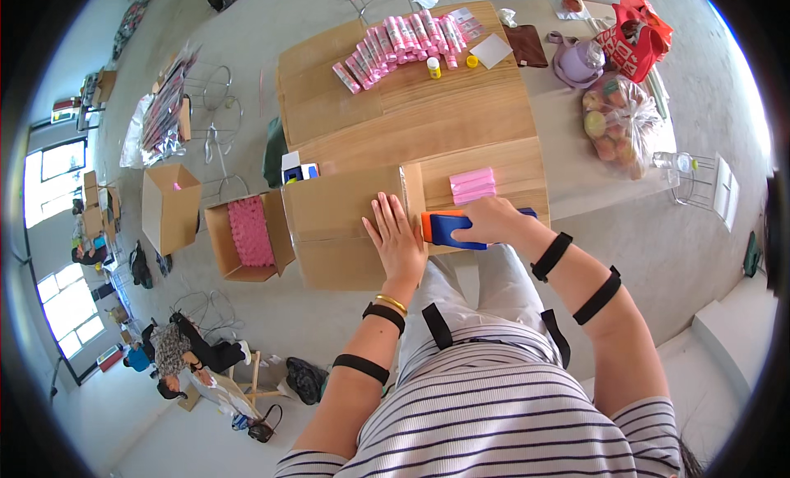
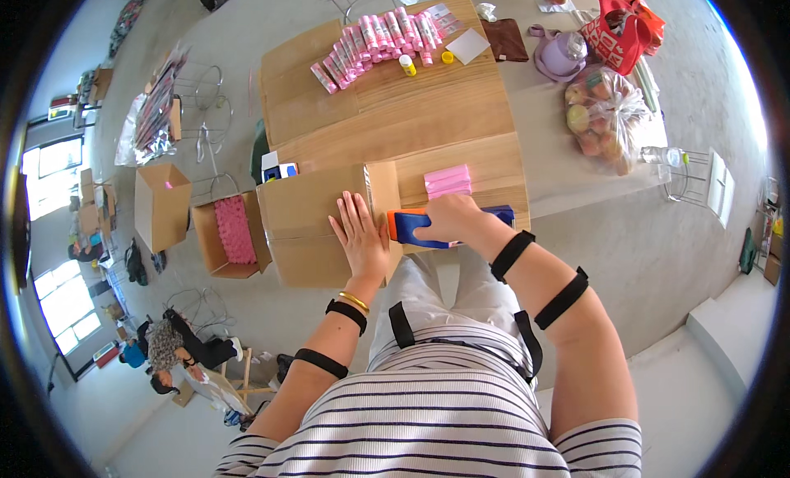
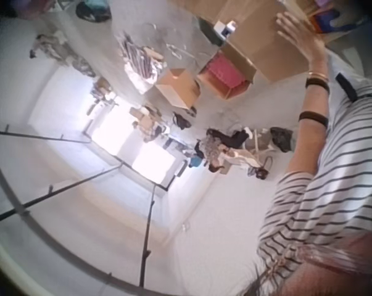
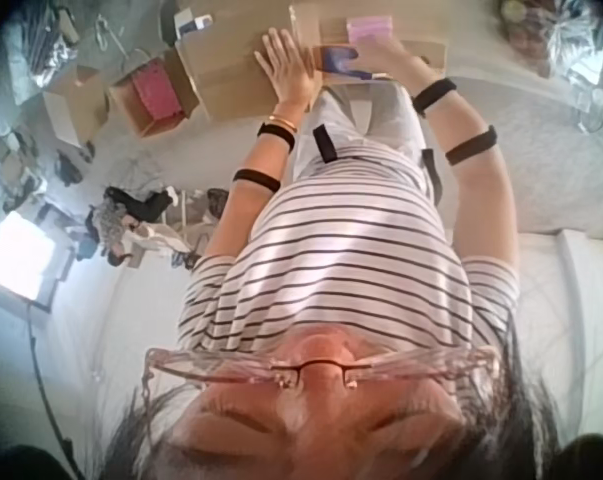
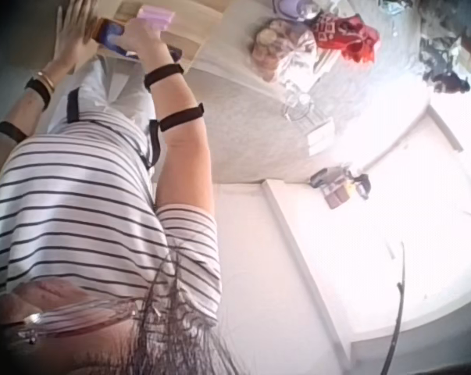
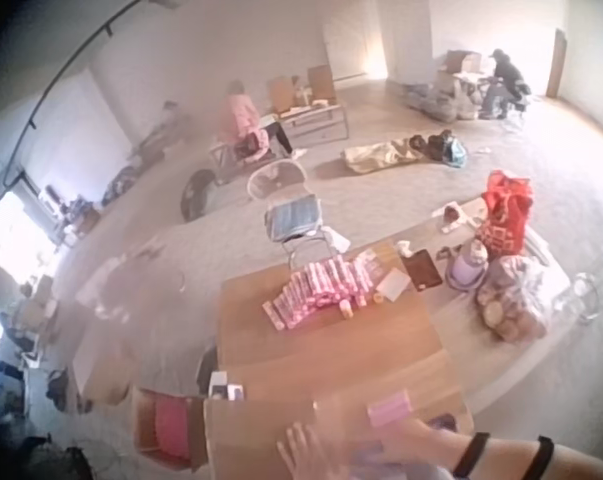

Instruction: The recorder assembles a cardboard box and packs it with pink plastic cylindrical components, then seals it with tape.

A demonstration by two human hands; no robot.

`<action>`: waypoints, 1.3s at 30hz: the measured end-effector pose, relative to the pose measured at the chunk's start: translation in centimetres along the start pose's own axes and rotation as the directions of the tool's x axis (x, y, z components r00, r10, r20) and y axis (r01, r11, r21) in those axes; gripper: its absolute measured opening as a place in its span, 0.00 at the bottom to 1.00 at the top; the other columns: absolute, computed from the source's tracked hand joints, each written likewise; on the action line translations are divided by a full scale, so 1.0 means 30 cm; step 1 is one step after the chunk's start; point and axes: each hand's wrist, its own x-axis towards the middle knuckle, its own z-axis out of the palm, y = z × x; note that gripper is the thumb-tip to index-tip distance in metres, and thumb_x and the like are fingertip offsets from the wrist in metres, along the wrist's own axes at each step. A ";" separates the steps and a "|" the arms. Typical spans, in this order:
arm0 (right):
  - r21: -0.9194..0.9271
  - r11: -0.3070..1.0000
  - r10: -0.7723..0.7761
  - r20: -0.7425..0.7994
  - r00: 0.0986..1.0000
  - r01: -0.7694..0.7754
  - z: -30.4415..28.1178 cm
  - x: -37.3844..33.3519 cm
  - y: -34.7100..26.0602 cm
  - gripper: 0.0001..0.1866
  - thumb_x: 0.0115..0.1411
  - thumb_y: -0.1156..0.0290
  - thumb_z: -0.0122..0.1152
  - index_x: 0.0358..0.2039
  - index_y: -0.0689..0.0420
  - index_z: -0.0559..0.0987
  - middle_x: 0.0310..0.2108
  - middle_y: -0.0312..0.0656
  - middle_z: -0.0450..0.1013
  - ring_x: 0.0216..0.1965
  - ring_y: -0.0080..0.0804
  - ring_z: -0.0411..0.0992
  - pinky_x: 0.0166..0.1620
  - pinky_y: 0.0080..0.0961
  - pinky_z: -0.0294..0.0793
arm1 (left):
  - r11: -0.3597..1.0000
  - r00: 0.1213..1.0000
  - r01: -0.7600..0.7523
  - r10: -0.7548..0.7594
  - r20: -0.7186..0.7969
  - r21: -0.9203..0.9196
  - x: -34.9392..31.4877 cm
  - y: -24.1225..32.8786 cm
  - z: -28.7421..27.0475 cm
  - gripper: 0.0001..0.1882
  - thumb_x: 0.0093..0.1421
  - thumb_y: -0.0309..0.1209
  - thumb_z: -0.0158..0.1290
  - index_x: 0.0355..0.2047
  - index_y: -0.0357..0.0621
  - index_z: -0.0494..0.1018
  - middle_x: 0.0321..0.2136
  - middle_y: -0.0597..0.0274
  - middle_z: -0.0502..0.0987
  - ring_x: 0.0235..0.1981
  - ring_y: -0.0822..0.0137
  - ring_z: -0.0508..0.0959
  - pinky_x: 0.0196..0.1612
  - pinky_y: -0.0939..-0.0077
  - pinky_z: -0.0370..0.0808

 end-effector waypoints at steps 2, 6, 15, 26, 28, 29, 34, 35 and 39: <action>0.005 0.999 0.039 0.013 0.999 -0.039 0.004 0.001 -0.030 0.27 0.46 0.45 0.59 0.23 0.61 0.81 0.23 0.52 0.76 0.28 0.47 0.76 0.34 0.39 0.76 | 1.000 1.000 0.004 -0.004 -0.002 -0.003 -0.003 -0.004 -0.001 0.38 0.63 0.37 0.46 0.67 0.33 0.43 0.68 0.42 0.43 0.70 0.46 0.43 0.68 0.43 0.35; -0.009 0.999 0.047 -0.066 0.997 -0.048 0.042 0.006 -0.027 0.25 0.45 0.47 0.58 0.20 0.61 0.81 0.19 0.49 0.76 0.26 0.45 0.76 0.33 0.38 0.76 | 1.000 1.000 0.001 -0.001 -0.004 -0.020 0.000 0.004 0.001 0.38 0.62 0.36 0.46 0.67 0.33 0.43 0.68 0.42 0.43 0.70 0.46 0.43 0.68 0.43 0.35; -0.205 0.975 0.084 -0.027 0.996 -0.088 -0.002 0.030 -0.189 0.20 0.47 0.53 0.60 0.25 0.59 0.83 0.25 0.47 0.78 0.30 0.43 0.78 0.33 0.36 0.76 | 1.000 1.000 0.022 -0.022 -0.004 0.015 -0.007 -0.014 0.020 0.37 0.63 0.37 0.43 0.67 0.33 0.43 0.69 0.44 0.42 0.70 0.48 0.42 0.68 0.44 0.35; 0.058 0.938 0.345 -0.246 0.906 -0.342 -0.057 -0.236 -0.031 0.21 0.49 0.50 0.61 0.24 0.60 0.81 0.23 0.49 0.77 0.28 0.46 0.77 0.34 0.37 0.76 | 0.992 0.993 0.113 -0.111 -0.038 0.063 0.037 0.028 0.023 0.43 0.54 0.35 0.56 0.66 0.39 0.47 0.66 0.49 0.48 0.68 0.51 0.46 0.67 0.43 0.38; 0.171 0.924 0.378 -0.277 0.883 -0.342 -0.062 -0.305 0.001 0.22 0.49 0.50 0.61 0.23 0.60 0.81 0.21 0.50 0.76 0.27 0.47 0.76 0.33 0.38 0.75 | 0.990 0.990 0.129 -0.125 -0.069 0.055 0.054 0.032 0.018 0.44 0.52 0.34 0.58 0.65 0.40 0.49 0.64 0.50 0.51 0.67 0.51 0.49 0.67 0.43 0.40; 0.208 0.916 0.392 -0.290 0.873 -0.342 -0.052 -0.340 0.013 0.22 0.49 0.49 0.61 0.22 0.60 0.80 0.21 0.50 0.76 0.26 0.48 0.76 0.34 0.38 0.75 | 0.988 0.987 0.147 -0.142 -0.079 0.056 0.060 0.035 0.014 0.43 0.52 0.34 0.59 0.65 0.41 0.50 0.62 0.51 0.53 0.66 0.52 0.50 0.67 0.43 0.41; 0.311 0.866 0.476 -0.268 0.837 -0.392 0.037 -0.491 0.102 0.22 0.51 0.50 0.61 0.24 0.61 0.80 0.21 0.51 0.75 0.26 0.49 0.75 0.33 0.39 0.75 | 0.999 0.996 0.046 -0.047 -0.082 -0.007 0.054 0.004 -0.060 0.44 0.53 0.38 0.59 0.65 0.39 0.49 0.64 0.49 0.52 0.67 0.51 0.49 0.67 0.42 0.41; 0.329 0.858 0.486 -0.267 0.832 -0.395 0.054 -0.517 0.126 0.22 0.51 0.50 0.61 0.24 0.61 0.80 0.21 0.51 0.75 0.26 0.49 0.75 0.33 0.39 0.75 | 0.983 0.985 -0.170 0.172 -0.022 0.070 0.040 0.004 -0.072 0.46 0.54 0.42 0.57 0.66 0.38 0.47 0.65 0.48 0.50 0.68 0.51 0.48 0.67 0.43 0.40; 0.402 0.834 0.509 -0.296 0.808 -0.378 0.115 -0.571 0.163 0.23 0.51 0.50 0.61 0.24 0.61 0.80 0.21 0.50 0.75 0.25 0.49 0.75 0.33 0.39 0.74 | 0.737 0.780 -0.602 0.464 0.419 0.306 -0.012 -0.031 -0.074 0.45 0.59 0.54 0.49 0.65 0.31 0.50 0.67 0.45 0.49 0.70 0.52 0.45 0.69 0.50 0.37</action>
